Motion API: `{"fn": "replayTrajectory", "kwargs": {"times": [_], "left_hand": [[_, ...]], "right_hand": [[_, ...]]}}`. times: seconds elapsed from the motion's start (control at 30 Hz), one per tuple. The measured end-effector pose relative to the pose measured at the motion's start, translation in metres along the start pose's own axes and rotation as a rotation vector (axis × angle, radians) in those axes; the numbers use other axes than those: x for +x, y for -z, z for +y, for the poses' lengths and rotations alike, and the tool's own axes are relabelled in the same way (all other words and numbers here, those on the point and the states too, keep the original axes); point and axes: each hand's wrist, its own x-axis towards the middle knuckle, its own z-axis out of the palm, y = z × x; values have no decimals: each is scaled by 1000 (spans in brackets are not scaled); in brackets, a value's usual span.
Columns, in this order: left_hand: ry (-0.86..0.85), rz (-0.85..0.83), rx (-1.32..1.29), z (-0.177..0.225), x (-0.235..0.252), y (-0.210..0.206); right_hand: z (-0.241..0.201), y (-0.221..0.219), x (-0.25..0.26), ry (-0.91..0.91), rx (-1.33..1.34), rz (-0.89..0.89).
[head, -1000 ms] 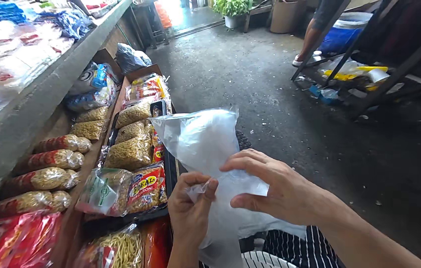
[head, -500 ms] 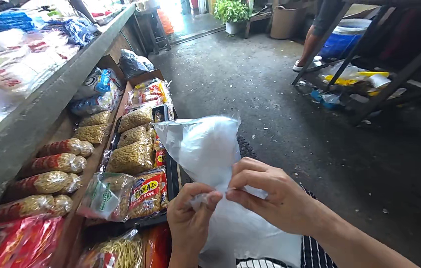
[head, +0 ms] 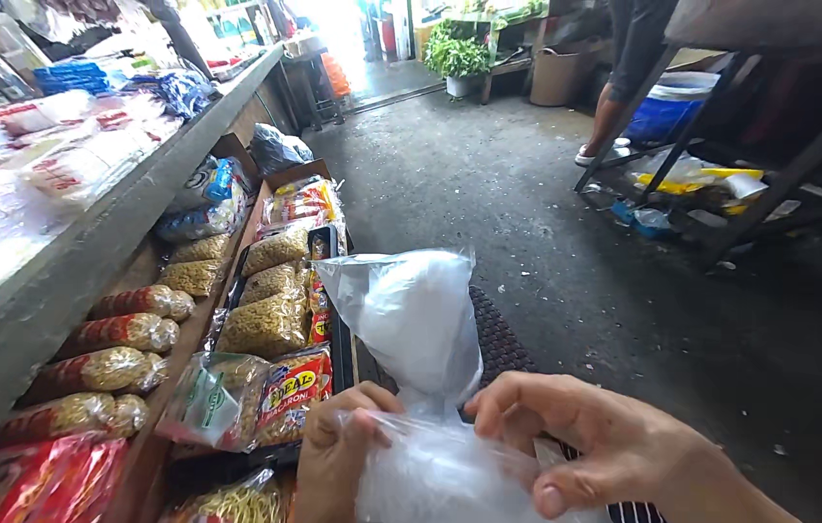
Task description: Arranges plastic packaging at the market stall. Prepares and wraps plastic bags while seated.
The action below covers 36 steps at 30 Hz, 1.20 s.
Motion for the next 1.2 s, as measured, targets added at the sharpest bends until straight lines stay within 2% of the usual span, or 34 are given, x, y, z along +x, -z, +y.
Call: {"fn": "replayTrajectory", "kwargs": {"times": [0.07,0.1,0.2,0.27,0.33,0.43,0.57,0.6,0.67,0.73,0.83,0.87,0.93,1.0,1.03,1.1,1.2], "left_hand": [[40,-110,-125,5,-2,10],[55,-194,-190,5,-4,15],[31,-360,-335,-3,-7,24],[20,-315,-285,-2,-4,27],[29,-166,-190,8,3,26],[104,80,44,33,36,20],[203,358,493,52,92,0],[253,391,611,52,103,-1],[326,353,798,43,116,10],[350,328,895,17,120,32],[531,283,885,-13,114,52],[504,242,851,-27,108,63],[180,202,637,-75,88,89],[547,319,544,-37,83,44],[674,382,516,-25,82,26],[735,427,443,-21,72,12],[725,414,317,-38,60,17]], "right_hand": [[-5,8,-5,82,-129,87],[-6,11,-5,148,-111,147],[-8,14,5,392,182,259],[-11,17,12,457,315,276],[-16,20,20,448,308,278],[-31,25,36,363,219,410],[-51,20,66,154,183,778],[-51,22,73,89,193,845],[-42,28,79,-22,224,925],[-31,33,79,-120,249,958],[-15,37,76,-258,218,947],[-10,38,74,-298,194,933],[-3,42,69,-366,136,893],[-1,44,65,-431,70,849],[-1,45,64,-451,36,831],[1,46,62,-472,-41,800],[2,49,57,-485,-94,765]]}}
